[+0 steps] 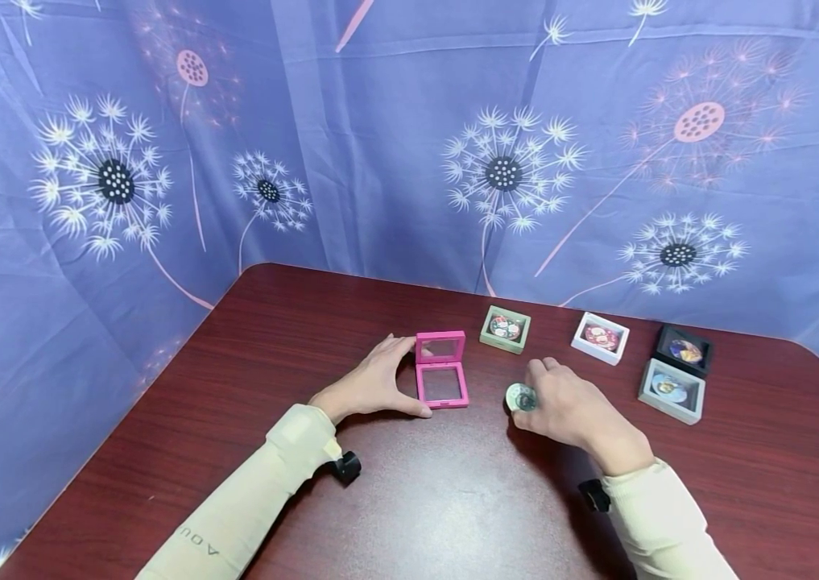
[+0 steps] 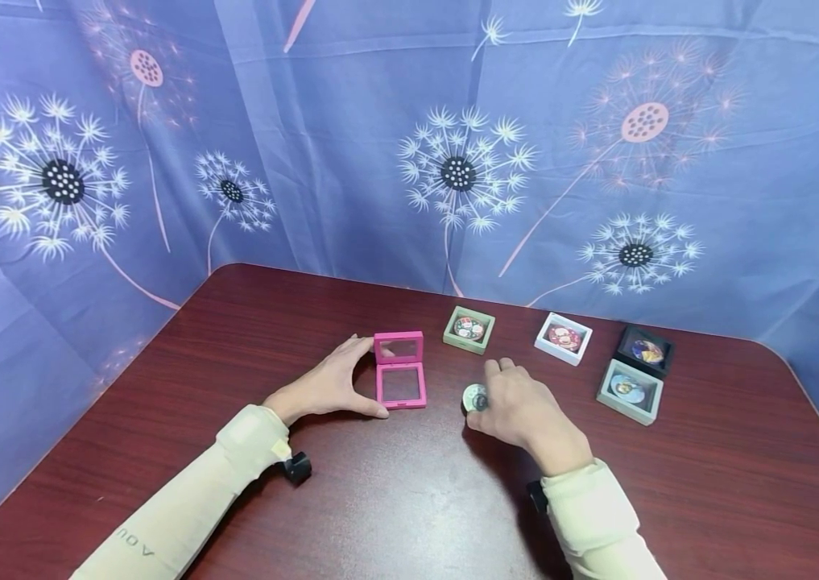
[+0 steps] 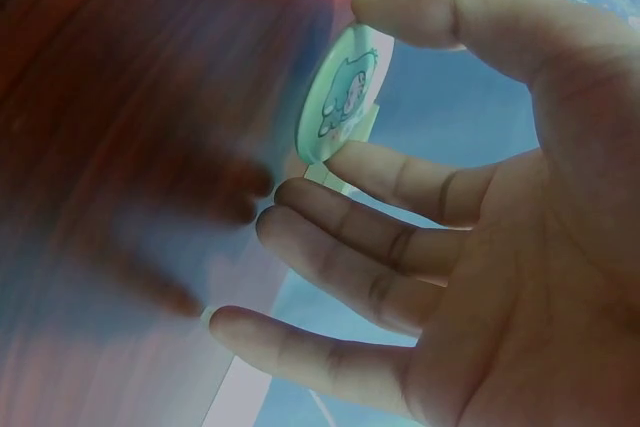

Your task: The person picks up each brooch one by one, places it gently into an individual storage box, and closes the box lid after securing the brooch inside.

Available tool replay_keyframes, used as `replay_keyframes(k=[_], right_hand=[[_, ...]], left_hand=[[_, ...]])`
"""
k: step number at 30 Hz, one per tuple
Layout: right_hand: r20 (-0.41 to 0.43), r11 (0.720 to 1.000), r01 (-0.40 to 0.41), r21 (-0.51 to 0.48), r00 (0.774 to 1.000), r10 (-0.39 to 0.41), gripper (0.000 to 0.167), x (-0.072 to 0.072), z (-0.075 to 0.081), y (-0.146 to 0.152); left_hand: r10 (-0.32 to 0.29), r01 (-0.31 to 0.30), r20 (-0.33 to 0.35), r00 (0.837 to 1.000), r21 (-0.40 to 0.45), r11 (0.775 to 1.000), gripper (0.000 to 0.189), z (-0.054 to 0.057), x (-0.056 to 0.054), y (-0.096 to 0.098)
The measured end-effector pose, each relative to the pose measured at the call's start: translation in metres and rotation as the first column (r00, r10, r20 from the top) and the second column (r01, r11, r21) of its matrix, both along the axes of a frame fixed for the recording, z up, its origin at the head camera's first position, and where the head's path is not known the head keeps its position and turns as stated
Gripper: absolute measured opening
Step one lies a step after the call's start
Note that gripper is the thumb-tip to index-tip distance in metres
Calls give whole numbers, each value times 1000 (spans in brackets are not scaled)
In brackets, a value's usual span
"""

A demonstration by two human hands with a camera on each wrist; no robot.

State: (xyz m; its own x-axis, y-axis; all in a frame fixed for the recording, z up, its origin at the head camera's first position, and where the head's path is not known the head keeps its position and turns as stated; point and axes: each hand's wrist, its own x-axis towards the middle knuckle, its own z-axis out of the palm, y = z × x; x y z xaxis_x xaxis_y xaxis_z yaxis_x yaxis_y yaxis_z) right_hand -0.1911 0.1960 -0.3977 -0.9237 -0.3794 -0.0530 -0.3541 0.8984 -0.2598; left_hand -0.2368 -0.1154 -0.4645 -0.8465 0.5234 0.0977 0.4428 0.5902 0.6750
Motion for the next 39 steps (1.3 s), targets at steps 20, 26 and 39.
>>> replay_keyframes(k=[20,26,39], right_hand=[[25,1000,-22,17,999,21,40,-5,2,-17],[42,1000,-23,1,999,23,39,-8,2,-22],[70,1000,-27,-9,997,27,38,-15,4,-37]], left_hand=[[-8,9,-14,1000,6,1000,101,-1,-1,-1],[-1,1,-6,1000,-1,1000,103,-2,-1,-1],[-15,15,-34,999,12,1000,100,-1,-1,0]])
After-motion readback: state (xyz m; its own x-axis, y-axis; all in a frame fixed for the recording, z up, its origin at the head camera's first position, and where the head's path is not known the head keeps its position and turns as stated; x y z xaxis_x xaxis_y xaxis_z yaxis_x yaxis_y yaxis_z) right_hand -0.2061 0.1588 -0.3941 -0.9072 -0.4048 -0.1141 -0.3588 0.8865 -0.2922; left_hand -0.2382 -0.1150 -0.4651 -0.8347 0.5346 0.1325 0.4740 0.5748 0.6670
